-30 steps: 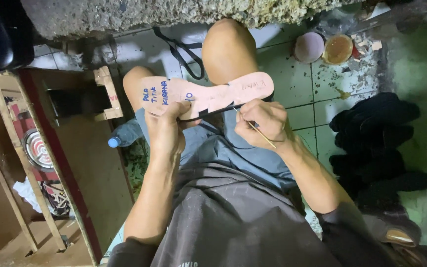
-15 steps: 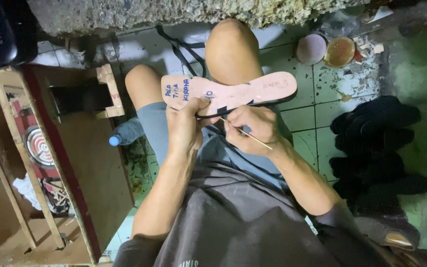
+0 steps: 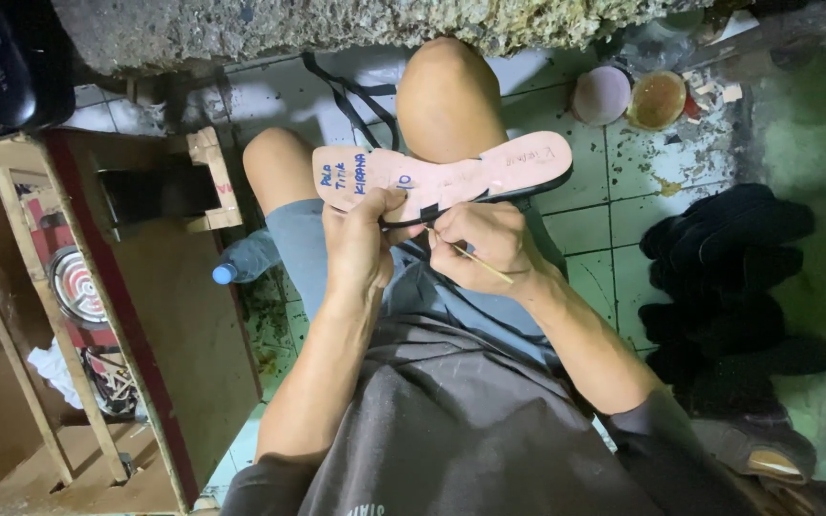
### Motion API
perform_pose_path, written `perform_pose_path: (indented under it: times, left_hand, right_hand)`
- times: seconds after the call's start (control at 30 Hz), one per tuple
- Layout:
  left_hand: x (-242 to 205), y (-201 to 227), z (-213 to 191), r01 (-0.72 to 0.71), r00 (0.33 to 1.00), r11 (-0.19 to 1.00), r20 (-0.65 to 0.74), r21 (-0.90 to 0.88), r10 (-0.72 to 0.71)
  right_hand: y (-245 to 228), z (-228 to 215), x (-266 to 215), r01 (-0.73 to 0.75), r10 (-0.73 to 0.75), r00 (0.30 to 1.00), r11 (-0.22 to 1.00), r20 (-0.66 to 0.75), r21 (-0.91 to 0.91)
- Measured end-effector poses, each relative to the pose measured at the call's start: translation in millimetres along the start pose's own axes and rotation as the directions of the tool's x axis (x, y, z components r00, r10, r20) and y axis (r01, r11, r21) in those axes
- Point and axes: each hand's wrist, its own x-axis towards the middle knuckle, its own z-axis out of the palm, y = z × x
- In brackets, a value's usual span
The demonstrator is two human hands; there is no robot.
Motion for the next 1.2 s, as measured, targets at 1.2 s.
perform_pose_path:
  times: [1.2]
  left_hand:
    - [232.9, 334.8, -169.5, -0.602, 0.296, -0.178, 0.425, 0.778, 0.855]
  right_hand:
    - [-11.1, -21.7, -34.2, -0.427, 0.442, 0.870, 0.897, -0.219, 0.115]
